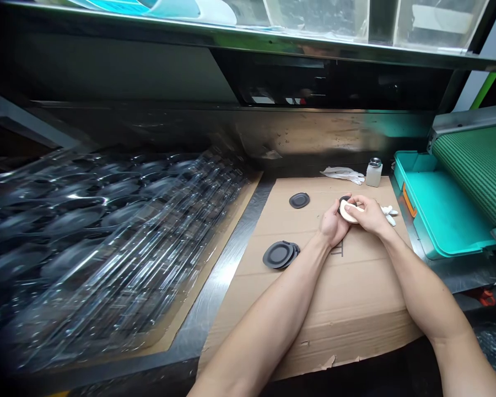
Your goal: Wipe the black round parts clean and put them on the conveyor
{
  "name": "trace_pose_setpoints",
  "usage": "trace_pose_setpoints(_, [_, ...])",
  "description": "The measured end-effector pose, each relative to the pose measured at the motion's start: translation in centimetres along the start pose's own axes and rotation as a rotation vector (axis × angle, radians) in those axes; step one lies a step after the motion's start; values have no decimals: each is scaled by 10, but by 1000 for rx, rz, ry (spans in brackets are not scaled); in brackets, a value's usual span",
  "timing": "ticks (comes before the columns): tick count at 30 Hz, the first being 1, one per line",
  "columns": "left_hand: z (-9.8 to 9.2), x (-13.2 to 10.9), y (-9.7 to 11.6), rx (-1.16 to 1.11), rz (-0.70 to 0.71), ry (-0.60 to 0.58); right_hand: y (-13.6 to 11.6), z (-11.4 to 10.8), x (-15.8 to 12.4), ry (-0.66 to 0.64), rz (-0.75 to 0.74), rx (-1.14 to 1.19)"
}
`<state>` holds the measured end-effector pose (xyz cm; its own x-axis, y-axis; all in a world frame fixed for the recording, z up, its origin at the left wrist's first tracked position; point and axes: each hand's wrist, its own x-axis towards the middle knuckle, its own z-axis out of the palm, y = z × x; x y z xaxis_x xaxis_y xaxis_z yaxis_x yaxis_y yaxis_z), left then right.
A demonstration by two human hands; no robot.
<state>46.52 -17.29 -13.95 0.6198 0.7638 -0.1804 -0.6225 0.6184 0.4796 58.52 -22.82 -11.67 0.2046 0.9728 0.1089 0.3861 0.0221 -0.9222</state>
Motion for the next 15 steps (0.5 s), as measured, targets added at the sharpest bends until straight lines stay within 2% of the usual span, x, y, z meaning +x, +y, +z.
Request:
trace_pose_setpoints(3, [0, -1, 0, 29, -26, 21, 6, -6, 2, -98, 43, 59])
trace_pose_setpoints(5, [0, -1, 1, 37, -36, 36, 9, -14, 2, -136, 35, -41])
trace_pose_setpoints(6, [-1, -1, 1, 38, -35, 44, 11, -17, 2, -108, 22, -125])
trace_pose_setpoints(10, [-1, 1, 0, 53, -25, 72, 6, -15, -1, 187, -97, -446])
trace_pose_setpoints(12, [-2, 1, -1, 57, -36, 75, 0, -7, -3, 197, -142, -559])
trace_pose_setpoints(15, [-2, 1, -2, 70, -48, 64, -7, 4, -2, 217, -51, -730])
